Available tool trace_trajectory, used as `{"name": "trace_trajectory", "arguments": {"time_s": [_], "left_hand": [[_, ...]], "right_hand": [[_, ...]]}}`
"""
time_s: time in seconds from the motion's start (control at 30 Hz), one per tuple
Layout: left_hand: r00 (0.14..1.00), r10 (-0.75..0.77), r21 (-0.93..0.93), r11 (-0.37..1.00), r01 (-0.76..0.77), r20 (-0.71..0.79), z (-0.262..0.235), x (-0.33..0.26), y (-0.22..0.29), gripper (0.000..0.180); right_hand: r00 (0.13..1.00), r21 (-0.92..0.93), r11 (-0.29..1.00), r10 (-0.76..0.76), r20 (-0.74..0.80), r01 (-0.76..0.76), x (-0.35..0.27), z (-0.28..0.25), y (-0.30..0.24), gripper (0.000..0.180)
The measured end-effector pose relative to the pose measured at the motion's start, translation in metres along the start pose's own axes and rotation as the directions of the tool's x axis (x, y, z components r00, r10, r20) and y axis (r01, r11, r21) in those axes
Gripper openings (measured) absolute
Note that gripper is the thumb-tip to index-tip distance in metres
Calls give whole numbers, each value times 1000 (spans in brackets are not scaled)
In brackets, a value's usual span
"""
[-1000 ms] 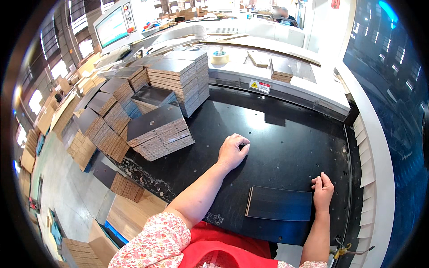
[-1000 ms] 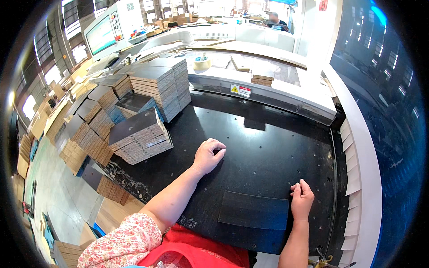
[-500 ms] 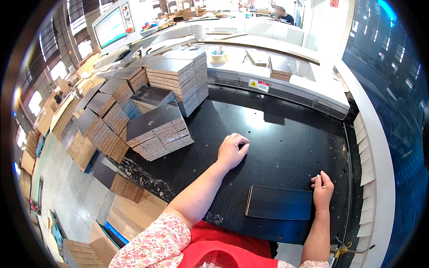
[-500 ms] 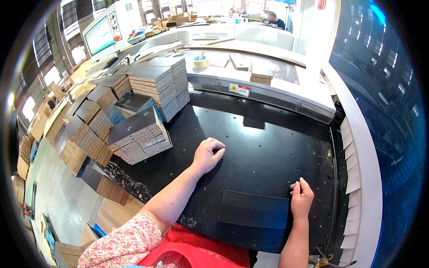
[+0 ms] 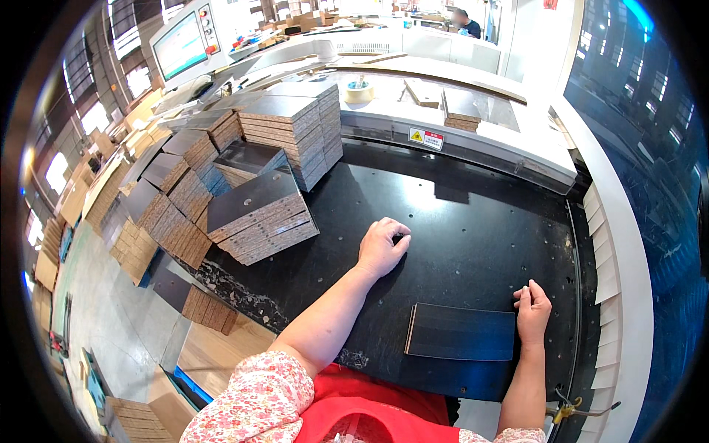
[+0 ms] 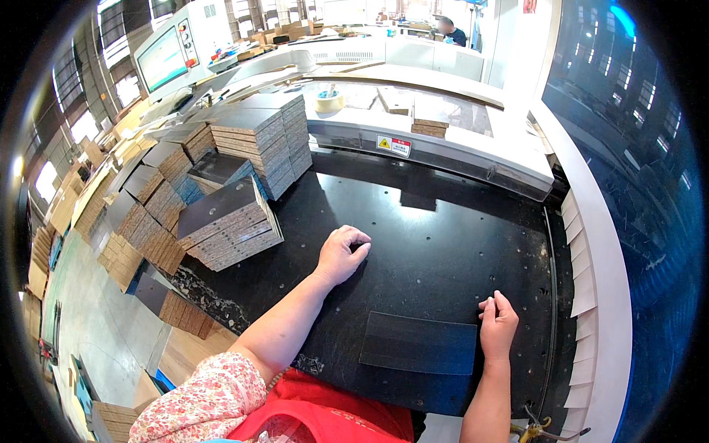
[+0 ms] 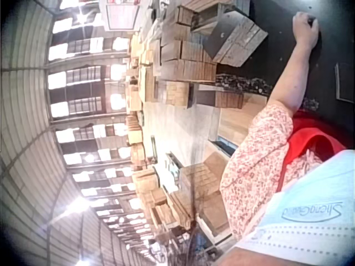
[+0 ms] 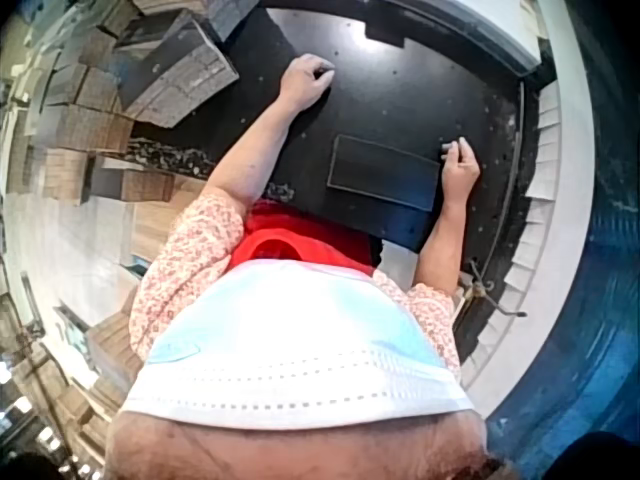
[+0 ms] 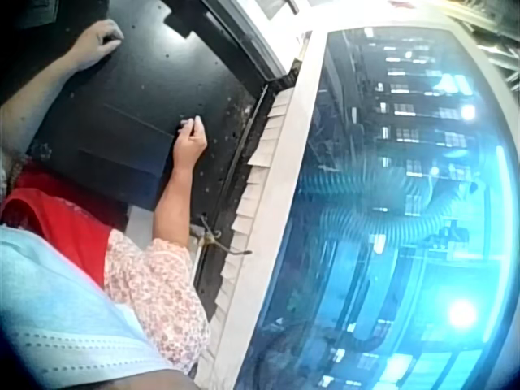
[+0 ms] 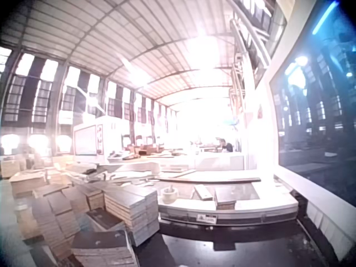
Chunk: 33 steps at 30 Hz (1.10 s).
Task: The person processes dark wood panels by picking them up from a stack, applying tape to the edges using a bench-mounted guide, rubbing the surfaces with a wooden block, and placing them into new stacks on a black work surface.
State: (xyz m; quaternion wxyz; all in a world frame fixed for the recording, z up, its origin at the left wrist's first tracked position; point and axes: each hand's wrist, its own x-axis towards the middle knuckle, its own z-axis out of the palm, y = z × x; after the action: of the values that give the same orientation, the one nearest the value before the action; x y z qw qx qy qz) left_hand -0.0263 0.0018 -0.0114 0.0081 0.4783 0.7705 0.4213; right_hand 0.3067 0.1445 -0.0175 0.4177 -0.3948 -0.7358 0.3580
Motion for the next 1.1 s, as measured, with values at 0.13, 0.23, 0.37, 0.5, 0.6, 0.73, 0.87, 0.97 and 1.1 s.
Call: {"name": "trace_trajectory", "arguments": {"time_s": [0.13, 0.23, 0.37, 0.5, 0.6, 0.73, 0.87, 0.97, 1.1], "left_hand": [[1000, -1, 7, 1000, 1, -3, 0, 0, 1, 13], [1000, -7, 7, 1000, 7, 4, 0, 0, 1, 13], [1000, -4, 11, 1000, 4, 11, -1, 0, 1, 13], [1000, -8, 6, 1000, 8, 13, -2, 0, 2, 13], [1000, -17, 6, 1000, 17, 21, -2, 0, 3, 13], [1000, -9, 10, 1000, 9, 22, -2, 0, 2, 13], [1000, -6, 8, 1000, 6, 16, -1, 0, 3, 13], [1000, -6, 11, 1000, 6, 12, -2, 0, 2, 12], [1000, 0, 13, 1000, 0, 7, -1, 0, 1, 12]], "right_hand": [[1000, -4, 1000, -5, -1, 5, 0, 0, 3, 27], [1000, -7, 1000, 7, -2, -7, 0, 0, 2, 27], [1000, 4, 1000, 4, -1, -4, 1, 0, 4, 27], [1000, -18, 1000, -11, 6, 11, 0, 0, 2, 28], [1000, -18, 1000, -7, 7, 7, 0, 0, 4, 28], [1000, -13, 1000, -7, 12, 7, 0, 0, 1, 28], [1000, -16, 1000, -8, 10, 8, 0, -2, 2, 28], [1000, -10, 1000, -3, 7, 3, 0, 0, 1, 27], [1000, -11, 1000, -14, -1, 14, 0, 1, 4, 26]]}}
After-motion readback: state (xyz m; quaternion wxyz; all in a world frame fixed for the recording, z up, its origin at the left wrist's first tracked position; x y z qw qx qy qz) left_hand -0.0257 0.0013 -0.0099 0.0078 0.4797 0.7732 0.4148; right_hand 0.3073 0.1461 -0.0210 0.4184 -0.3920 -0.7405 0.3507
